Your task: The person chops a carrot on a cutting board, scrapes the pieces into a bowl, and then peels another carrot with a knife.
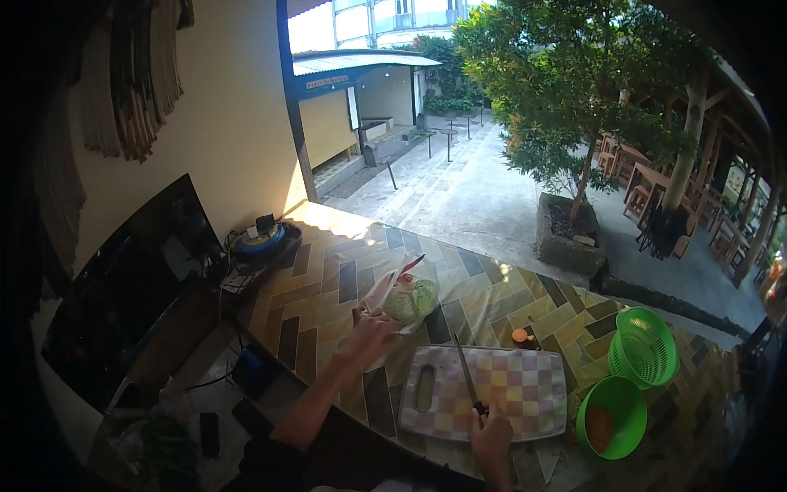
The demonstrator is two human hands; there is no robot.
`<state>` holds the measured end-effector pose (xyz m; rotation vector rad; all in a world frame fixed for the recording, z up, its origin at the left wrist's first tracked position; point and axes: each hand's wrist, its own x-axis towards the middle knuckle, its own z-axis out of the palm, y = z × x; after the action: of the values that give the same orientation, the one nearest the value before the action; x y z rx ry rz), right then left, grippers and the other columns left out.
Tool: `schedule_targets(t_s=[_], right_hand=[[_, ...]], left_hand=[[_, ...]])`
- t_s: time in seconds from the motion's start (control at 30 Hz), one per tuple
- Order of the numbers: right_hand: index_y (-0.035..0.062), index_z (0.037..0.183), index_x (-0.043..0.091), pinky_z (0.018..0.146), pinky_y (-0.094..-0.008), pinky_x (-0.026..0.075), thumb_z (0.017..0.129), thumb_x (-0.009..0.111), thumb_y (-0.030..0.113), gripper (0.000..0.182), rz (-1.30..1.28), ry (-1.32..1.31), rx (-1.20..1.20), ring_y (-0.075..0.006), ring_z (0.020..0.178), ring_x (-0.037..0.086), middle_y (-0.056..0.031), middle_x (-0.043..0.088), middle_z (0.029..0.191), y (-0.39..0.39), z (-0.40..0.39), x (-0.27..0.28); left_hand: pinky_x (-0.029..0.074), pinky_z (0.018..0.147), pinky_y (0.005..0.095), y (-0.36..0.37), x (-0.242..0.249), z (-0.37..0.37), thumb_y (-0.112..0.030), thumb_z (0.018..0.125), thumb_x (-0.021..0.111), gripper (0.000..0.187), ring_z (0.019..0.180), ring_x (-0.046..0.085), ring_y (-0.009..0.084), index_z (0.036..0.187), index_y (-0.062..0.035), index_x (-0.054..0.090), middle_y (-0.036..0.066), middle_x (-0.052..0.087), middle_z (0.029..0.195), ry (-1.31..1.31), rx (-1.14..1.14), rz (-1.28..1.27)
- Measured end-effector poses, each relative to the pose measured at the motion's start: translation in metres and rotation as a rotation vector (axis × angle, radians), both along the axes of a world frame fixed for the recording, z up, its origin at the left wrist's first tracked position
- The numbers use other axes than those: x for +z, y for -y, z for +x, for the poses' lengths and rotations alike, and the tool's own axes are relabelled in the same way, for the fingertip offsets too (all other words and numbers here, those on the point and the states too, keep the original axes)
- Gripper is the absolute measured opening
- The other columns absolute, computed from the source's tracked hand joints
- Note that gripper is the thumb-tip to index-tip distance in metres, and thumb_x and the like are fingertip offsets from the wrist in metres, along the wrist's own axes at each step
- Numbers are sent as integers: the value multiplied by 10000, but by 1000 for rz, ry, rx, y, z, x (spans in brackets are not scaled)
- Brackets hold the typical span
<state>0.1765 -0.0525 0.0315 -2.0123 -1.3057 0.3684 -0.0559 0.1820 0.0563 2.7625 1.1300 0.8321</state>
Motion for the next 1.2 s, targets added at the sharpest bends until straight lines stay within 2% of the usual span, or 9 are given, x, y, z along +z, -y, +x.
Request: schedule_targets(t_s=[0.1, 0.2, 0.3, 0.4, 0.6, 0.7, 0.93, 1.03, 1.2], right_hand=[[-3, 969, 605, 694, -485, 482, 895, 654, 200, 221, -10, -33, 0, -405, 812, 658, -209, 669, 840, -5, -8, 4], [-2, 953, 603, 705, -476, 488, 886, 660, 197, 217, -9, -35, -11, -394, 814, 664, -200, 671, 839, -11, -17, 3], [-3, 943, 596, 711, -469, 498, 881, 662, 198, 221, -4, -13, -8, -388, 809, 673, -198, 674, 832, -17, -21, 3], [4, 953, 584, 712, -476, 495, 884, 653, 199, 218, -23, 28, 0, -391, 813, 672, -197, 675, 841, -20, -24, 3], [9, 966, 576, 711, -488, 488, 901, 630, 196, 205, -18, 61, -12, -408, 822, 663, -202, 675, 853, -20, -25, 2], [9, 965, 576, 709, -495, 484, 912, 620, 203, 205, -9, 73, -26, -419, 828, 656, -213, 671, 853, -19, -24, -2], [6, 962, 579, 701, -512, 480, 933, 595, 238, 234, -22, 80, -38, -435, 823, 650, -227, 666, 844, -21, -21, -5], [29, 971, 576, 697, -514, 480, 938, 578, 261, 235, -42, 72, -38, -426, 811, 651, -205, 666, 843, -22, -20, -8], [41, 973, 574, 689, -517, 478, 942, 567, 276, 237, -44, 58, -44, -423, 795, 650, -198, 663, 826, -23, -18, -8]], left_hand=[[325, 990, 520, -2, 20, -22, -356, 881, 671, 288, 924, 655, 275, 839, -78, 732, 116, 689, 781, 26, -49, -215], [284, 971, 556, 4, 44, -21, -372, 904, 663, 275, 881, 672, 248, 978, -124, 755, 72, 696, 761, -214, 168, -521], [350, 945, 448, 8, 45, -15, -322, 888, 678, 241, 891, 669, 277, 899, -89, 740, 122, 694, 776, -22, 227, -189], [363, 901, 433, -24, 16, -2, -256, 884, 684, 176, 914, 670, 259, 989, -121, 726, 108, 710, 858, 291, 198, 19], [357, 844, 414, -55, 12, 22, -180, 878, 682, 162, 925, 670, 221, 1035, -147, 705, 65, 721, 933, 395, 38, 44], [379, 823, 367, -63, 7, 28, -202, 888, 675, 176, 909, 673, 218, 1046, -137, 713, 48, 726, 964, 334, 151, -182], [386, 833, 397, -57, 31, 21, -156, 942, 592, 148, 856, 657, 259, 1030, -82, 686, 79, 694, 928, 506, 134, 127], [469, 814, 406, -59, 43, 17, -94, 961, 537, 185, 876, 666, 312, 1078, -18, 658, 136, 671, 972, 688, 25, -6], [526, 824, 355, -60, 52, 14, -133, 1008, 494, 214, 968, 682, 268, 1147, 1, 588, 152, 667, 998, 794, -89, -181]])
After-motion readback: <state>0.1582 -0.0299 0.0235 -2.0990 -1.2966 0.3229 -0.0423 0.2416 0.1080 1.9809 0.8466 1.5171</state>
